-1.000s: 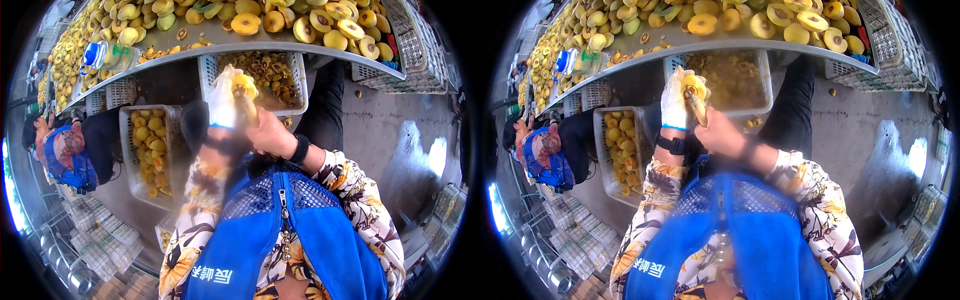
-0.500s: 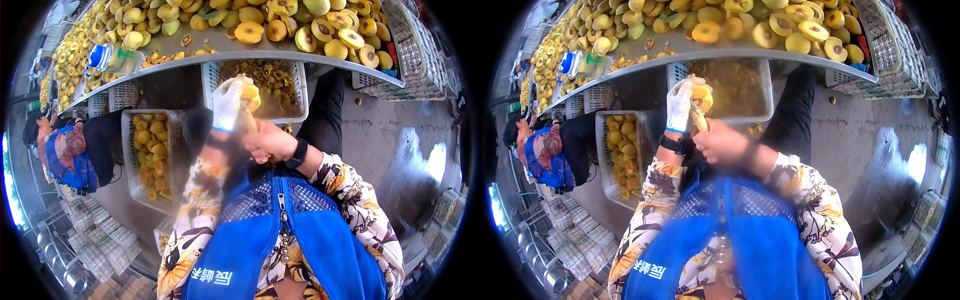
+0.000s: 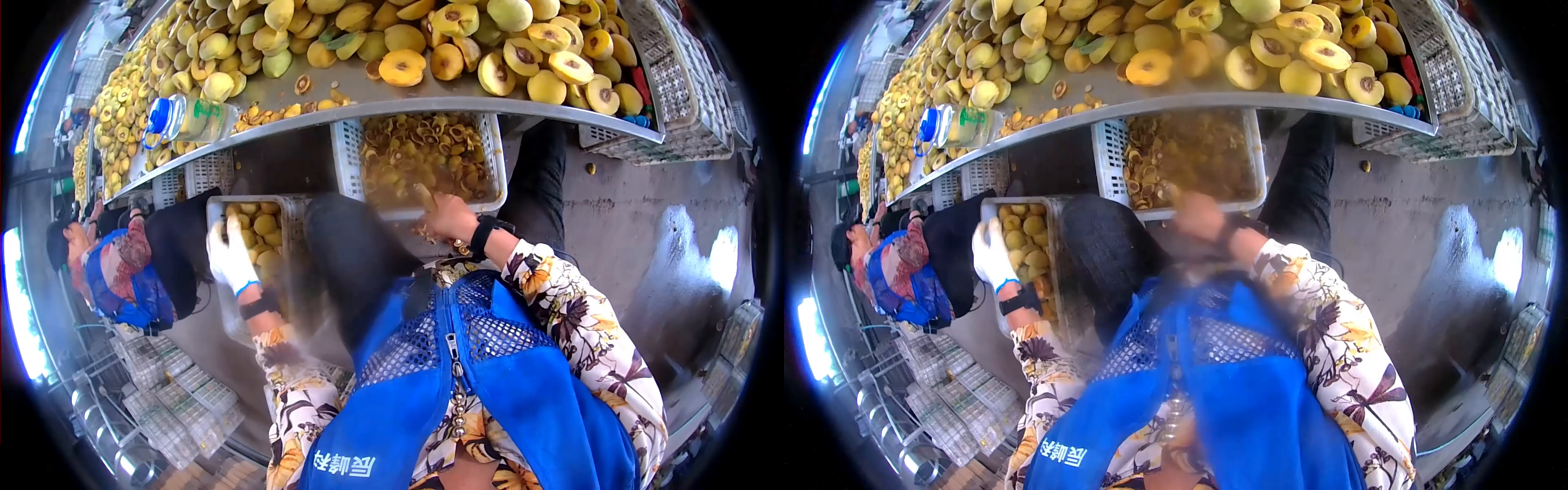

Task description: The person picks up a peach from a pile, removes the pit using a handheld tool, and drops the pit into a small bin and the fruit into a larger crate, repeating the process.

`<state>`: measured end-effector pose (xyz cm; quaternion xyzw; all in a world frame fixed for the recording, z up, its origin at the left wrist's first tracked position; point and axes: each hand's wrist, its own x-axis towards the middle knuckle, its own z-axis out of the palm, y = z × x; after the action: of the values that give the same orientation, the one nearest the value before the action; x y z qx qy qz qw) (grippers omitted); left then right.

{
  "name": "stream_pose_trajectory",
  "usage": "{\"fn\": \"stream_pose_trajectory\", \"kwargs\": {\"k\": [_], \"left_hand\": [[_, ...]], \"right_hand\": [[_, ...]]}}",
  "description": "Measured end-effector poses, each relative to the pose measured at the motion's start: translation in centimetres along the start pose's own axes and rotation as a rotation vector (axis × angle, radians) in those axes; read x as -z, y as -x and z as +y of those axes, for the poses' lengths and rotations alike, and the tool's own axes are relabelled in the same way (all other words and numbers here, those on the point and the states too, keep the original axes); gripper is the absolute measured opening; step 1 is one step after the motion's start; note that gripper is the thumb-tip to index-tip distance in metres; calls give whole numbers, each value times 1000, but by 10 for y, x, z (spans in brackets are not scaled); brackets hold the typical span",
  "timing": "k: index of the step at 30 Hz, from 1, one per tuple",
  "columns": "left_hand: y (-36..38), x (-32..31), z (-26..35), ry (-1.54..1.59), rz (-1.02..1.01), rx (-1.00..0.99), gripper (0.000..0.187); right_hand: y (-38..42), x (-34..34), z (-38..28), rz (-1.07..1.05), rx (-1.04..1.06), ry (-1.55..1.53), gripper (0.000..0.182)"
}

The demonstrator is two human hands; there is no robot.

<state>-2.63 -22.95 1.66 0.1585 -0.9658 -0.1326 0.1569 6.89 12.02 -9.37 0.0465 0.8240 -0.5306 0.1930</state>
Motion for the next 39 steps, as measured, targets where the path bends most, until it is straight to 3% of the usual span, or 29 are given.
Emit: {"fn": "stream_pose_trajectory", "kwargs": {"k": [2, 4, 6, 8, 9, 10, 13, 14, 16, 18, 19, 20, 22, 23, 24, 25, 27, 28, 29, 30, 31, 32, 33, 35, 38, 39], "left_hand": [[-7, -15, 58, 184, 94, -216, 48], [-11, -35, 138, 295, -9, -429, 47], [-8, -51, 218, 214, -187, -664, 53], [-1, -93, 276, 86, -237, -730, 57], [5, -98, 299, -17, -405, -743, 62], [8, -99, 315, -124, -571, -750, 67], [6, -106, 326, -87, -646, -741, 69], [6, -108, 319, 82, -595, -742, 66], [9, -104, 295, 407, -486, -729, 61], [25, -87, 271, 1039, -717, -447, 63], [38, -59, 265, 1429, -950, -68, 58], [47, -40, 255, 1555, -1069, 93, 49], [67, -27, 236, 1648, -1119, 280, 38], [77, -46, 220, 1726, -1087, 309, 35], [78, -46, 208, 1567, -1089, 360, 36], [87, -42, 196, 1323, -874, -53, 37], [95, -35, 185, 1226, -860, -176, 46], [92, -35, 181, 1394, -1067, 96, 53], [91, -37, 179, 1544, -1268, 384, 60], [94, -28, 182, 1509, -1187, 221, 75], [102, -26, 185, 1560, -1088, 287, 73], [107, -26, 187, 1611, -981, 348, 70], [108, -30, 183, 1571, -1004, 355, 67], [108, -37, 179, 1529, -1023, 421, 62], [111, -17, 198, 1601, -930, 699, 56], [110, -22, 191, 1644, -945, 663, 54]], "right_hand": [[1, 4, -10, 45, -11, 145, 32], [-6, -10, 9, 146, 110, 253, 32], [2, -8, 7, 183, 85, 249, 29], [13, -3, 3, 201, 64, 219, 27], [19, 5, -1, 200, 63, 193, 25], [24, 11, -3, 197, 63, 167, 23], [46, 23, -18, 352, -88, 11, 21], [51, 28, -26, 415, -121, -41, 21], [50, 37, -35, 537, 37, -123, 35], [46, 49, -59, 633, 157, -145, 50], [44, 56, -69, 557, 222, -218, 61], [39, 60, -76, 477, 288, -290, 71], [21, 59, -82, 538, 547, -94, 89], [19, 61, -90, 435, 431, -17, 90], [19, 63, -99, 334, 313, 62, 91], [18, 62, -102, 331, 331, 51, 79], [20, 61, -107, 339, 262, 28, 66], [20, 61, -107, 345, 225, 20, 59], [13, 59, -91, 308, 340, -339, 47], [7, 59, -90, 195, 362, -663, 52], [13, 61, -89, 97, 232, -712, 51], [16, 60, -92, 118, 172, -618, 50], [20, 60, -98, 133, 112, -525, 48], [20, 49, -103, 395, 126, -59, 43], [25, 40, -99, 458, 169, 19, 35], [32, 41, -108, 373, 51, 32, 27]]}}
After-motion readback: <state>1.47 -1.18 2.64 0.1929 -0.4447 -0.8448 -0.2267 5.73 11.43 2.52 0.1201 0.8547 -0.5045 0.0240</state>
